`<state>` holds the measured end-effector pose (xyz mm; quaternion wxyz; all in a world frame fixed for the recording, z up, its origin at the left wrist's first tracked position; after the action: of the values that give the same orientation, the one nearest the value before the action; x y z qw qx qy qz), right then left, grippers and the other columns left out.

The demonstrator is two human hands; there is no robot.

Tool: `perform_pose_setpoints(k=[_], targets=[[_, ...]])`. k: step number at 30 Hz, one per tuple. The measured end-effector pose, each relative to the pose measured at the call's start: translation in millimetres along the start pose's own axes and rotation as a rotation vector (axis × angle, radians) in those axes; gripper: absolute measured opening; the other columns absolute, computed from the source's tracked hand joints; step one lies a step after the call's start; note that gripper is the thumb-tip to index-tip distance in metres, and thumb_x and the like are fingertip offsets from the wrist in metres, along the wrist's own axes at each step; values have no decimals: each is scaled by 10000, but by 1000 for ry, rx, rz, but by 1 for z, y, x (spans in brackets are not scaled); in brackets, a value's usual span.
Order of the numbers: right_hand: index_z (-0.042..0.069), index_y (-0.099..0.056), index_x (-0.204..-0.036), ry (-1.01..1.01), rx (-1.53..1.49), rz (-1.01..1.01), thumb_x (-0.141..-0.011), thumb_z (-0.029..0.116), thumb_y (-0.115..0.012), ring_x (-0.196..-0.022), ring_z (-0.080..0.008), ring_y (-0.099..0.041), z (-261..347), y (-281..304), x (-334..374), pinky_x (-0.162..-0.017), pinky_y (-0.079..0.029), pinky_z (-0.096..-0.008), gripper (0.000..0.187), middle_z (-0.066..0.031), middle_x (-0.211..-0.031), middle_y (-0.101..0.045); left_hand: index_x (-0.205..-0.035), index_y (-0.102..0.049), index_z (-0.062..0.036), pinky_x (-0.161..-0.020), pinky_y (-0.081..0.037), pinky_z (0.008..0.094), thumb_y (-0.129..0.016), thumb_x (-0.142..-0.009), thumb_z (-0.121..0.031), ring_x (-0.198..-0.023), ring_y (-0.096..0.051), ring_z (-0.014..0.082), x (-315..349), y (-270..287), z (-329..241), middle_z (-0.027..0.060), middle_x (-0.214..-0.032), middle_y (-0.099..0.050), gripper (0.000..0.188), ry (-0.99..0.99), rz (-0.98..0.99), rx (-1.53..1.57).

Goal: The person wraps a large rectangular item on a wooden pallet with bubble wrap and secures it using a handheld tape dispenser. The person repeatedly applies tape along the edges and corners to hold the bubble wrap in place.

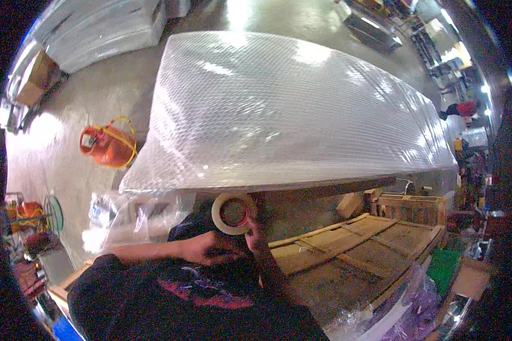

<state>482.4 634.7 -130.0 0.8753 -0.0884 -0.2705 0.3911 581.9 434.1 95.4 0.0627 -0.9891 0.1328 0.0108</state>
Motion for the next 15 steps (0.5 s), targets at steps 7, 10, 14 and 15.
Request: perform_pose_setpoints(k=[7,10,14,15], targets=[[63,-460,-1421,-126,152,15,-948,417,-599,-1312,-259,-441,-43,-55,37,-1087,-366,-442,607,-105,-1443,-454,-1148,-669,-42,-856,-540,410,-637,-929,-126,-994,-674,316,47,12,-9,162,-1107,-680,236,-50,-149,-171],[60,-478,-1394,-145,209,40,-942,433,-606,-1273,-258,-466,-51,-81,39,-1058,-385,-433,600,-110,-1400,-481,-1153,-664,-86,-800,-560,424,-657,-902,-156,-973,-672,343,71,20,-12,155,-1111,-671,261,88,-212,-340],[56,-501,-1359,-145,268,91,-934,453,-615,-1221,-257,-500,-61,-117,29,-1020,-410,-421,592,-116,-1343,-518,-1183,-640,-136,-739,-557,444,-682,-857,-204,-931,-661,358,100,31,-24,128,-1037,-651,336,170,-308,-528],[55,-507,-1350,-140,288,109,-932,458,-617,-1209,-256,-508,-63,-128,25,-1011,-416,-418,590,-118,-1328,-527,-1191,-632,-146,-725,-555,448,-687,-846,-215,-919,-659,360,107,32,-26,121,-1012,-645,356,190,-327,-577]])
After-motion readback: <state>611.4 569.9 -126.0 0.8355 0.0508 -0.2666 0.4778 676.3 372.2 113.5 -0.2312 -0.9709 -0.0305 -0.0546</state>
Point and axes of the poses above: each hand's wrist, its own x-axis away from the middle knuckle, its own y-axis out of the back of the hand, z = x × y, the point moved 3 cm from there along -x, towards the middle knuckle
